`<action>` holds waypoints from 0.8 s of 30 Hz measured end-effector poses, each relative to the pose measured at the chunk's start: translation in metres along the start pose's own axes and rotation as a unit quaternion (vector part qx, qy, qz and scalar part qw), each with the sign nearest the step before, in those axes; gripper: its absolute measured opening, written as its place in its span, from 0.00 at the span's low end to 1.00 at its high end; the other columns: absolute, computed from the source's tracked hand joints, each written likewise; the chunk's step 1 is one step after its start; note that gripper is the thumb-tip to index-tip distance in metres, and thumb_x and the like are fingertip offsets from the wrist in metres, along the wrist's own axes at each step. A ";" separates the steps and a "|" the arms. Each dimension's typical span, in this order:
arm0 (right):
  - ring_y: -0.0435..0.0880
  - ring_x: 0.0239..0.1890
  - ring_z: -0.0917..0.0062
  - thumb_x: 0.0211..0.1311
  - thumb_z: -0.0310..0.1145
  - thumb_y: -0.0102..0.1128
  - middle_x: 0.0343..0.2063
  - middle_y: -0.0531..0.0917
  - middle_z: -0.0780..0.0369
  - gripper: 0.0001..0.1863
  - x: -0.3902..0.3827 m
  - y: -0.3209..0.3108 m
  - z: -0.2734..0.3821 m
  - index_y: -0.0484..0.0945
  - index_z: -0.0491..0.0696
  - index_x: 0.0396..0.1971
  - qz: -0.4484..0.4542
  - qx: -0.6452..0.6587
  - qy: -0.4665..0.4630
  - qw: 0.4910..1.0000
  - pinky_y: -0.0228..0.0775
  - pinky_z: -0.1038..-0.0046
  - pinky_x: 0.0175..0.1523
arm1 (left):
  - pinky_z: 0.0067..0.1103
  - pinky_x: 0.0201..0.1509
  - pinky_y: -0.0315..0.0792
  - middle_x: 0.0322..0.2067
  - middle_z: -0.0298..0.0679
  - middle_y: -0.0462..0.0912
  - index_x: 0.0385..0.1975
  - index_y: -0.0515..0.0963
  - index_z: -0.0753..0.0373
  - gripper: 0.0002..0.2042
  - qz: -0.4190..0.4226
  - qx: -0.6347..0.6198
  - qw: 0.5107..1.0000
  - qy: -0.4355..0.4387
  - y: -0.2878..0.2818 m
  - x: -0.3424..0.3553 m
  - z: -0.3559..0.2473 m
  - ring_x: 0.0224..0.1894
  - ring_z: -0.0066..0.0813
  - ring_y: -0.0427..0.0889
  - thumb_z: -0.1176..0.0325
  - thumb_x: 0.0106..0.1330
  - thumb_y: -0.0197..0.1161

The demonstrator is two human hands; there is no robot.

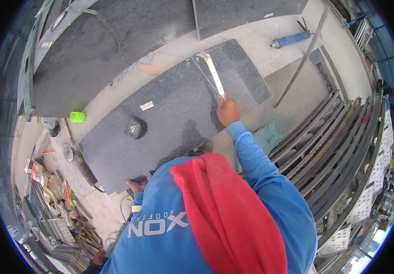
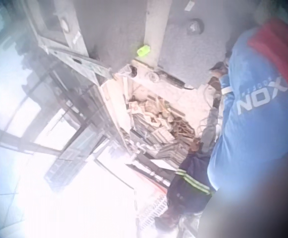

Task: The person uses an angle grinder to cut a dark stone tile on a rooftop. They measure and mark the tile, cut it, then lift and fit the piece into a wall opening with a coworker's assistance.

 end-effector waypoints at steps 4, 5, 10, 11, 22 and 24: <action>0.83 0.45 0.47 0.71 0.46 0.60 0.44 0.83 0.47 0.20 -0.027 0.093 0.062 0.78 0.46 0.53 0.080 -0.021 -0.036 0.996 0.75 0.51 0.49 | 0.47 0.65 0.72 0.67 0.43 0.71 0.68 0.65 0.56 0.36 -0.004 0.006 1.000 -0.016 -0.015 0.032 0.000 0.64 0.49 0.73 0.32 0.74 0.41; 0.82 0.50 0.49 0.70 0.48 0.61 0.49 0.81 0.48 0.23 -0.033 0.109 0.066 0.79 0.49 0.56 0.113 -0.010 -0.010 0.993 0.74 0.51 0.53 | 0.47 0.64 0.73 0.66 0.43 0.72 0.68 0.66 0.56 0.36 0.026 0.033 0.999 -0.017 -0.015 0.044 -0.002 0.63 0.49 0.74 0.32 0.74 0.41; 0.66 0.67 0.55 0.65 0.56 0.65 0.65 0.68 0.50 0.33 -0.038 0.022 0.000 0.75 0.54 0.65 -0.142 -0.086 0.014 0.986 0.58 0.49 0.69 | 0.46 0.62 0.76 0.62 0.43 0.77 0.66 0.69 0.58 0.37 0.041 0.083 0.995 -0.027 -0.036 0.088 -0.009 0.60 0.49 0.78 0.31 0.74 0.40; 0.65 0.68 0.51 0.61 0.59 0.67 0.64 0.68 0.48 0.40 -0.028 -0.014 -0.049 0.73 0.51 0.67 -0.219 -0.027 0.106 0.970 0.55 0.46 0.71 | 0.46 0.62 0.76 0.61 0.44 0.78 0.66 0.70 0.58 0.37 0.072 0.113 0.991 -0.019 -0.031 0.088 -0.011 0.60 0.49 0.78 0.31 0.74 0.40; 0.79 0.58 0.61 0.67 0.38 0.69 0.55 0.81 0.58 0.24 0.042 0.080 -0.249 0.75 0.42 0.57 0.013 0.770 0.333 0.545 0.68 0.51 0.67 | 0.47 0.73 0.67 0.69 0.44 0.70 0.71 0.65 0.59 0.35 -0.036 -0.012 0.988 0.149 0.045 -0.052 0.018 0.70 0.49 0.70 0.37 0.78 0.37; 0.80 0.58 0.60 0.66 0.37 0.68 0.57 0.80 0.56 0.27 0.043 0.075 -0.237 0.72 0.43 0.61 0.075 0.783 0.292 0.543 0.68 0.53 0.68 | 0.45 0.74 0.66 0.69 0.44 0.70 0.71 0.66 0.60 0.35 -0.075 -0.011 0.984 0.160 0.049 -0.064 0.051 0.70 0.49 0.70 0.37 0.78 0.37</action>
Point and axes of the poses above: each hand's wrist, its own x-axis towards the middle knuckle, its own y-axis out of the palm, z = x × y, the point moved 8 cm from there along x, towards the middle knuckle
